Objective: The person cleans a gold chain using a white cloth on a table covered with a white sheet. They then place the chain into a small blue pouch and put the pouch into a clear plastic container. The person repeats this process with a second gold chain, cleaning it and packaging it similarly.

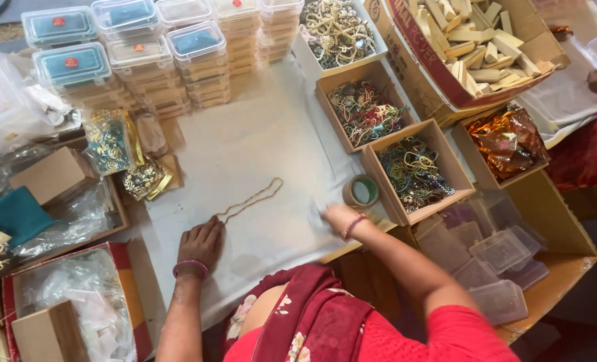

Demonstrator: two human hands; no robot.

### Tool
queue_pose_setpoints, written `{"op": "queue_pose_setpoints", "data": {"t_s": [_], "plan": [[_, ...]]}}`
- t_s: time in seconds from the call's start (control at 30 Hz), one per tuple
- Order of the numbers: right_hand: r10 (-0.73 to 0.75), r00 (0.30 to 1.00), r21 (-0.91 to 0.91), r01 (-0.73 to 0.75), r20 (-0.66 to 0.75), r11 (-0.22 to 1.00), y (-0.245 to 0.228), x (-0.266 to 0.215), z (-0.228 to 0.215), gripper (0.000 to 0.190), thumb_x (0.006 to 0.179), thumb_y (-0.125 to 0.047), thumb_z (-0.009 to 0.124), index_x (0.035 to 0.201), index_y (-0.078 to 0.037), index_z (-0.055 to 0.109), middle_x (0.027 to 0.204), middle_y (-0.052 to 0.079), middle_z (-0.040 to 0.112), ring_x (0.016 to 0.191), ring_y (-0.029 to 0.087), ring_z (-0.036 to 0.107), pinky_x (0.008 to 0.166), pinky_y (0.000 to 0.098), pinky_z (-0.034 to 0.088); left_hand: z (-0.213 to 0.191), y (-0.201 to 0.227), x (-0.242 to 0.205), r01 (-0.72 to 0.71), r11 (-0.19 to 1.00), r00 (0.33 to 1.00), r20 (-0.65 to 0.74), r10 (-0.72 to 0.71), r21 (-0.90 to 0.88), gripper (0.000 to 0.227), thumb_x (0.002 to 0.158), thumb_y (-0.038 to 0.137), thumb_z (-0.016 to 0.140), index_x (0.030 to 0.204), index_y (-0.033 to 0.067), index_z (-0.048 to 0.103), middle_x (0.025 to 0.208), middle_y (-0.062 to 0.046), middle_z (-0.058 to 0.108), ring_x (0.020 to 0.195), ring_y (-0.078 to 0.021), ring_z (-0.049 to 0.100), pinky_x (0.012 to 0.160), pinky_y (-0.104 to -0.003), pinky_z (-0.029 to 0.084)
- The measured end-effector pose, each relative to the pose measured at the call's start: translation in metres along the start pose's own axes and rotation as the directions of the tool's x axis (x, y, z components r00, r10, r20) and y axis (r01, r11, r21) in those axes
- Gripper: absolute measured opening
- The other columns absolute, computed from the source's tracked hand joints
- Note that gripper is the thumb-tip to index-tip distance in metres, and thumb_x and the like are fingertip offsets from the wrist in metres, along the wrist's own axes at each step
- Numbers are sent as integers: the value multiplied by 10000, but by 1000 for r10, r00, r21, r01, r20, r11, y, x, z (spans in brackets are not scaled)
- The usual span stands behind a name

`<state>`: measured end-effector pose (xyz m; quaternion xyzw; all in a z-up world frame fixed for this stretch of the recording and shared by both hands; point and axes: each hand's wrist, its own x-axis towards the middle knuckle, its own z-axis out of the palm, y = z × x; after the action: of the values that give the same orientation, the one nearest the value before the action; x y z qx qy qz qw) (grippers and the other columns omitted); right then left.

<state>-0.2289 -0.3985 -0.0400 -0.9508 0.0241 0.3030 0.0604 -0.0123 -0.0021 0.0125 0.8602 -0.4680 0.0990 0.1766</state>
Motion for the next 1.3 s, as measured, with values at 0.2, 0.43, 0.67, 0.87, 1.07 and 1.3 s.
{"op": "queue_pose_setpoints", "data": {"t_s": [0.2, 0.43, 0.67, 0.87, 1.07, 1.3], "plan": [[-132, 990, -124, 138, 50, 983, -49, -37, -71, 146, 898, -80, 637, 988, -86, 751, 1034, 177, 703, 957, 359, 718, 820, 471, 589, -3, 1, 1, 10, 1000, 1000, 10, -10, -5, 320, 902, 228, 658, 1217, 181, 690, 1362, 32, 661, 1084, -189, 646, 898, -394, 487], [-317, 706, -241, 209, -634, 948, -208, 59, -139, 280, 917, -152, 599, 1180, -135, 693, 1406, 154, 599, 1157, 341, 619, 973, 524, 497, 3, 1, 0, -14, 1000, 999, -29, 14, -10, 324, 909, 219, 662, 1223, 152, 702, 1346, 18, 673, 1075, -198, 650, 893, -386, 489], [-133, 694, -28, 160, -708, 987, -82, 81, -62, 584, 873, 10, 471, 1425, -123, 607, 1452, 115, 588, 1242, 299, 600, 1011, 452, 484, -1, 0, 1, -23, 1000, 999, -34, 22, -18, 320, 908, 197, 672, 1221, 140, 704, 1329, 8, 689, 1054, -195, 659, 883, -388, 491], [165, 664, 124, -109, -729, 986, -79, 91, -90, 418, 904, -37, 487, 1277, -87, 670, 1273, 169, 668, 1081, 313, 659, 958, 443, 517, -3, -1, 0, -24, 1000, 998, -54, 23, -14, 325, 903, 206, 675, 1220, 143, 701, 1309, 7, 687, 1054, -201, 655, 902, -394, 492], [-162, 425, -159, 44, -891, 986, -125, 113, -63, 384, 884, -83, 475, 1238, -30, 614, 1235, 168, 685, 1113, 300, 663, 960, 551, 449, -6, 4, 3, 4, 1000, 1000, -26, -5, -31, 282, 916, 218, 679, 1190, 151, 692, 1321, 9, 682, 1049, -203, 656, 875, -396, 495], [90, 992, -209, -69, 92, 976, -5, -27, 97, 207, 920, -119, 636, 1053, -46, 778, 1126, 215, 722, 1030, 334, 723, 863, 448, 595, 1, -1, 3, 17, 1000, 1000, -19, -17, -17, 286, 898, 212, 672, 1180, 169, 692, 1323, 20, 667, 1068, -200, 650, 898, -395, 498]]}}
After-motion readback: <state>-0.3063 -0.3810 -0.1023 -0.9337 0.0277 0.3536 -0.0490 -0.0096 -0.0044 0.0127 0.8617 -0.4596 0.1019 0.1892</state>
